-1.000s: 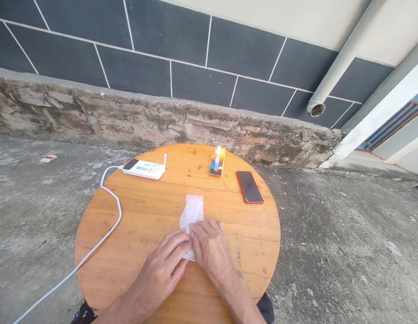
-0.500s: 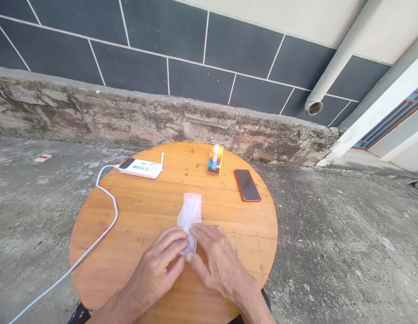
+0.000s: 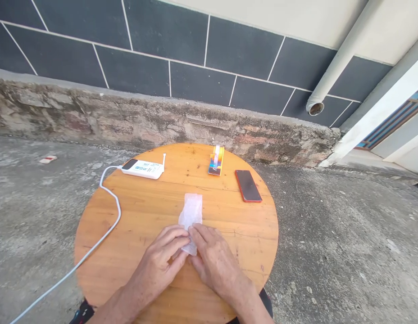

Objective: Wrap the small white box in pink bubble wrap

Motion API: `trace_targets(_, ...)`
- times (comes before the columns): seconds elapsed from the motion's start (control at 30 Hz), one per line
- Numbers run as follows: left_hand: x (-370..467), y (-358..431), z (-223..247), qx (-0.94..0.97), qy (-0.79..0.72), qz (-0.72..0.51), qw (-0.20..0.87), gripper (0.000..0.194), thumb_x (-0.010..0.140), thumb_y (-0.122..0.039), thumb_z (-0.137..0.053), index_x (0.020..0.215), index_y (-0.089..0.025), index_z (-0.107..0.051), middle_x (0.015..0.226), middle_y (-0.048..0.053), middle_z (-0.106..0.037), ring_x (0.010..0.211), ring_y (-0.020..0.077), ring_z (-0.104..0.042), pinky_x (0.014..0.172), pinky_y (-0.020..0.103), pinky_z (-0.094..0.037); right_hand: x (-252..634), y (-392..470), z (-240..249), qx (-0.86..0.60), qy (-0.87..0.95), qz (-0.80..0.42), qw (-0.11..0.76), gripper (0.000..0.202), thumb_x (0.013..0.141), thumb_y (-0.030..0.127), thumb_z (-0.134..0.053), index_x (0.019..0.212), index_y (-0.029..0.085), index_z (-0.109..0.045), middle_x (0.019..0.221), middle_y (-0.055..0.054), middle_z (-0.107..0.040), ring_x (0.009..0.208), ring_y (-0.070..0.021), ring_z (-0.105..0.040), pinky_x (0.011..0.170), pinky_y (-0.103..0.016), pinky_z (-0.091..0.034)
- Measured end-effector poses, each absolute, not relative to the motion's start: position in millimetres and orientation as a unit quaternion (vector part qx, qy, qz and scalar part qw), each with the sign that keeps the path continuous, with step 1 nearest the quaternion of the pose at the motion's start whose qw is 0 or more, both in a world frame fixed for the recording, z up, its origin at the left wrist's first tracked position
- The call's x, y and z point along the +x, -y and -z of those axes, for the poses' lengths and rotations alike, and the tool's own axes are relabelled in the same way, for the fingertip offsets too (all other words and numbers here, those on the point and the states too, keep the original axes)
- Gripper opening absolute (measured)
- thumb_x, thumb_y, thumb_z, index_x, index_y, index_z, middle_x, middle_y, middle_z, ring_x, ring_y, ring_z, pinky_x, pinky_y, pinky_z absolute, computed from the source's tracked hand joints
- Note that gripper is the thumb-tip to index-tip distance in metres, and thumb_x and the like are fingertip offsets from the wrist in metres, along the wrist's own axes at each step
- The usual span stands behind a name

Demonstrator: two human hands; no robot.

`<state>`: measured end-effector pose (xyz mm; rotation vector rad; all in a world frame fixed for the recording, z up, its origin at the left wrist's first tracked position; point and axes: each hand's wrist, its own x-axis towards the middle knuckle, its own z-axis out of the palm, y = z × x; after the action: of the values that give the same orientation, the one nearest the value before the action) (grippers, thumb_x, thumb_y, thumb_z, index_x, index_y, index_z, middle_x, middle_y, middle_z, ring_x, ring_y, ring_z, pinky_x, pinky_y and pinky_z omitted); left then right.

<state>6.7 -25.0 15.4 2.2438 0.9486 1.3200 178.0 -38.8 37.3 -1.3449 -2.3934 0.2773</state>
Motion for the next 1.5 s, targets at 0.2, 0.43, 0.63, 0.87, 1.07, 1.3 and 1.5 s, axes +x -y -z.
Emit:
trace_targets(0.2, 9, 28, -19, 0.793, -0.347, -0.461, 0.195, 0.025, 0.08, -0.001, -0.047, 0.089, -0.019, -0.063, 0.091, 0.006, -0.061, 0.092, 0.0192, -0.057, 0.079, 0.033, -0.052, 176, 35, -45, -0.47, 0.851, -0.124, 0.2, 0.039, 0.083, 0.012, -0.055, 0.121, 0.019, -0.054, 0.118, -0.009, -0.059, 0.108, -0.0233, -0.056, 0.092, -0.038, -0.047)
trace_targets(0.43, 2, 36, -31, 0.794, -0.351, -0.426, 0.256, 0.028, 0.077, -0.002, -0.051, 0.093, -0.02, -0.064, 0.095, 0.005, -0.063, 0.095, 0.0181, -0.057, 0.083, 0.031, -0.052, 178, 40, -61, -0.461, 0.852, -0.169, 0.181, 0.014, 0.086, 0.017, -0.055, 0.099, 0.02, -0.06, 0.095, -0.004, -0.063, 0.088, -0.0186, -0.06, 0.078, -0.031, -0.049)
trace_targets(0.63, -20, 35, -42, 0.86, -0.321, -0.283, 0.278, 0.065, 0.07, 0.001, -0.048, 0.13, -0.024, -0.045, 0.13, 0.006, -0.049, 0.122, 0.02, -0.045, 0.105, 0.036, -0.042, 180, 34, -70, -0.472, 0.848, -0.178, 0.161, 0.017, 0.083, 0.017, -0.058, 0.1, 0.02, -0.061, 0.094, -0.004, -0.064, 0.09, -0.0189, -0.06, 0.08, -0.03, -0.047)
trace_targets(0.87, -18, 26, -36, 0.886, -0.335, -0.233, 0.221, 0.057, 0.081, -0.001, -0.046, 0.132, -0.025, -0.041, 0.13, 0.004, -0.05, 0.121, 0.0188, -0.044, 0.107, 0.036, -0.039, 180, 23, -83, -0.468, 0.846, -0.227, 0.119, 0.013, 0.086, 0.018, -0.054, 0.096, 0.019, -0.062, 0.096, -0.004, -0.064, 0.089, -0.0172, -0.06, 0.08, -0.027, -0.046)
trace_targets(1.07, -15, 20, -38, 0.878, -0.33, -0.252, 0.239, 0.038, 0.087, -0.007, -0.048, 0.121, -0.024, -0.05, 0.118, 0.004, -0.055, 0.111, 0.0178, -0.05, 0.098, 0.032, -0.044, 178, 27, -70, -0.481, 0.844, -0.182, 0.151, 0.026, 0.084, 0.015, -0.057, 0.109, 0.019, -0.059, 0.112, -0.006, -0.059, 0.1, -0.0195, -0.057, 0.087, -0.031, -0.047)
trace_targets(1.3, -16, 18, -36, 0.859, -0.327, -0.275, 0.282, 0.043, 0.085, -0.004, -0.048, 0.122, -0.027, -0.049, 0.117, 0.002, -0.055, 0.111, 0.0164, -0.048, 0.098, 0.03, -0.041, 174, 48, -42, -0.479, 0.854, -0.059, 0.192, 0.042, 0.085, 0.014, -0.054, 0.127, 0.015, -0.047, 0.122, -0.011, -0.058, 0.109, -0.0241, -0.055, 0.093, -0.04, -0.048)
trace_targets(1.5, -13, 21, -31, 0.823, -0.361, -0.308, 0.311, 0.035, 0.082, -0.004, -0.049, 0.11, -0.024, -0.052, 0.112, 0.002, -0.059, 0.108, 0.0169, -0.052, 0.096, 0.03, -0.041, 170, 61, -22, -0.468, 0.866, 0.079, 0.159, 0.053, 0.085, 0.017, -0.055, 0.135, 0.008, -0.04, 0.134, -0.018, -0.05, 0.118, -0.0299, -0.05, 0.093, -0.044, -0.049)
